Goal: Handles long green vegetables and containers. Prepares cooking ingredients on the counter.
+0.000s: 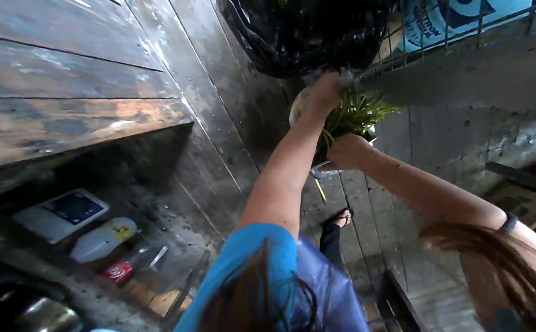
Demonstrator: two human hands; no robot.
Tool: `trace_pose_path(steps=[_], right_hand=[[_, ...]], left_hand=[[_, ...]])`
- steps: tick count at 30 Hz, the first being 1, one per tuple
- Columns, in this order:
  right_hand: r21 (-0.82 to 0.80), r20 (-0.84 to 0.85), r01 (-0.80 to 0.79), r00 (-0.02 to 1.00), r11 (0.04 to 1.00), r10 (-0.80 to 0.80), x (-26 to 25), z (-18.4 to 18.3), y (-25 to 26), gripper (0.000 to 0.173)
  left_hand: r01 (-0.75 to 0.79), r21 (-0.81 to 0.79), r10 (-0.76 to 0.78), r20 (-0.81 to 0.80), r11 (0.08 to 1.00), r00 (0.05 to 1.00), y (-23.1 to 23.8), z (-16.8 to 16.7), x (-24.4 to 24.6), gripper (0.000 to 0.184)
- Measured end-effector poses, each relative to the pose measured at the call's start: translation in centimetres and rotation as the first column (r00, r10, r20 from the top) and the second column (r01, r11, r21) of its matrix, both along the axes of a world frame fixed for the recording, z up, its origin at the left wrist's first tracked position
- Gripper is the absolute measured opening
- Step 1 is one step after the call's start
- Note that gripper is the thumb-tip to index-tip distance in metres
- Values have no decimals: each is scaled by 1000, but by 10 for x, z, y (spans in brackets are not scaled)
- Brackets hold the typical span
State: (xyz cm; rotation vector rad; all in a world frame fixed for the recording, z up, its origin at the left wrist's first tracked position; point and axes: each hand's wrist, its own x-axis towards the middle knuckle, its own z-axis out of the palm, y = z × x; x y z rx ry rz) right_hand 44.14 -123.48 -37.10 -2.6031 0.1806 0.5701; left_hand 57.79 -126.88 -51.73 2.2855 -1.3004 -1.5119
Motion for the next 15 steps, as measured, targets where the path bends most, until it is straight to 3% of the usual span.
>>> trace_pose_path(steps=[1, 2, 4, 5, 6, 7, 8, 9, 10, 13, 15], right_hand=[[100, -237, -47, 969, 994, 70, 4, -26, 0, 72], [192, -459, -73, 875, 979, 156, 16, -42, 0, 67], [275, -573, -31, 798, 961, 189, 23, -52, 9, 58], [289, -572, -20, 798, 957, 190, 23, -50, 12, 56], [310, -578, -17, 791, 951, 202, 22, -49, 14, 55], [323, -593, -24, 774, 946, 221, 20, -50, 14, 56], [329, -613, -31, 753, 944, 238, 18, -54, 14, 58], [325, -624, -44, 741, 945, 249, 18, -57, 12, 60], [311, -628, -57, 737, 949, 251, 19, -59, 6, 62], [306, -697, -52, 667, 950, 262, 30, -44, -9, 55], [276, -538, -29, 823, 961, 180, 10, -60, -11, 56]], left_hand=[[36, -25, -36, 7, 999, 999, -4, 9, -2, 35], [66, -52, -66, 17, 996, 998, -7, 20, -5, 34], [96, -154, -96, 4, 983, 995, 0, 58, -11, 31], [54, -298, -58, -7, 953, 998, 10, 81, -10, 26], [-19, -504, 12, -17, 864, 1000, 24, 99, -6, 22], [-82, -706, 89, -28, 703, 996, 37, 108, 1, 18], [-132, -837, 161, -53, 531, 986, 48, 107, 11, 16], [-160, -876, 225, -61, 455, 973, 59, 101, 24, 15], [-181, -849, 287, -36, 497, 957, 67, 91, 36, 18], [-301, -462, 341, 4, 834, 940, 108, 54, 39, 43], [-264, -98, 264, -16, 959, 964, 155, 16, 23, 63]])
